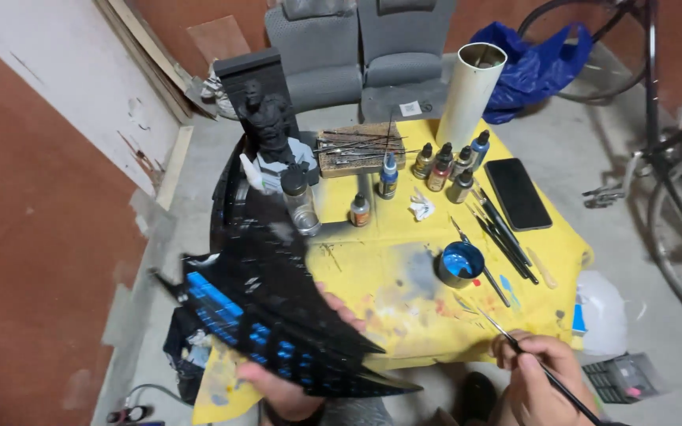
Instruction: Painting fine blue details onto a black 3D printed model part using a small paintbrush.
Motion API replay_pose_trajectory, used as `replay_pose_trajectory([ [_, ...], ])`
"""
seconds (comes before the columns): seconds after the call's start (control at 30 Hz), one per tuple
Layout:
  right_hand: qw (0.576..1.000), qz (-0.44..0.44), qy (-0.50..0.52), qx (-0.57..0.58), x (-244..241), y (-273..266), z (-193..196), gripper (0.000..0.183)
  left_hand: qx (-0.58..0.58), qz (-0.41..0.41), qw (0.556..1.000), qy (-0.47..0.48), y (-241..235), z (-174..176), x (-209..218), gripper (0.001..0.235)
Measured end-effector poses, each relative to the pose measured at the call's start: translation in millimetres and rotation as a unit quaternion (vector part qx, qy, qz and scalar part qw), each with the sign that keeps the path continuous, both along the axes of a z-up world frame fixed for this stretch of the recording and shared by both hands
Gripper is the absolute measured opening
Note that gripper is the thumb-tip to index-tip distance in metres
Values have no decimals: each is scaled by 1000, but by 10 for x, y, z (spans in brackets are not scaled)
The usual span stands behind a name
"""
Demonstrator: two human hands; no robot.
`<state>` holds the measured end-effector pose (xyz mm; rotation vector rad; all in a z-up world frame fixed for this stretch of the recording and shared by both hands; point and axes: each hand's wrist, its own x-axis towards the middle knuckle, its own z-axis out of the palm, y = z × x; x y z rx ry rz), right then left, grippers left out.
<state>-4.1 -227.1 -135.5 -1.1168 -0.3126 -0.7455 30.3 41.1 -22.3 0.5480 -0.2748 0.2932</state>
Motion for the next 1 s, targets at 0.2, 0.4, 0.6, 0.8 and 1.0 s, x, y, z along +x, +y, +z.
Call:
replay_pose_trajectory([
  [0.2, 970, -70, 185, -145, -422, -16, 471, 25, 3, -212, 976, -51, -206, -425, 84, 117],
  [0.4, 923, -169, 225, -264, -448, 63, 867, 24, 3, -328, 944, -32, -220, -560, 65, 121],
  [0.6, 977, -35, 33, -208, -124, 31, 777, 28, 22, -367, 930, -23, -246, -604, 26, 119],
  [0.8, 971, -13, 21, -239, 149, 101, 1352, 51, 23, -413, 910, -36, -286, -629, -102, 116],
  [1.0, 976, 109, 127, -140, 358, 201, 1380, 74, -3, -508, 862, -5, -288, -760, -148, 125],
])
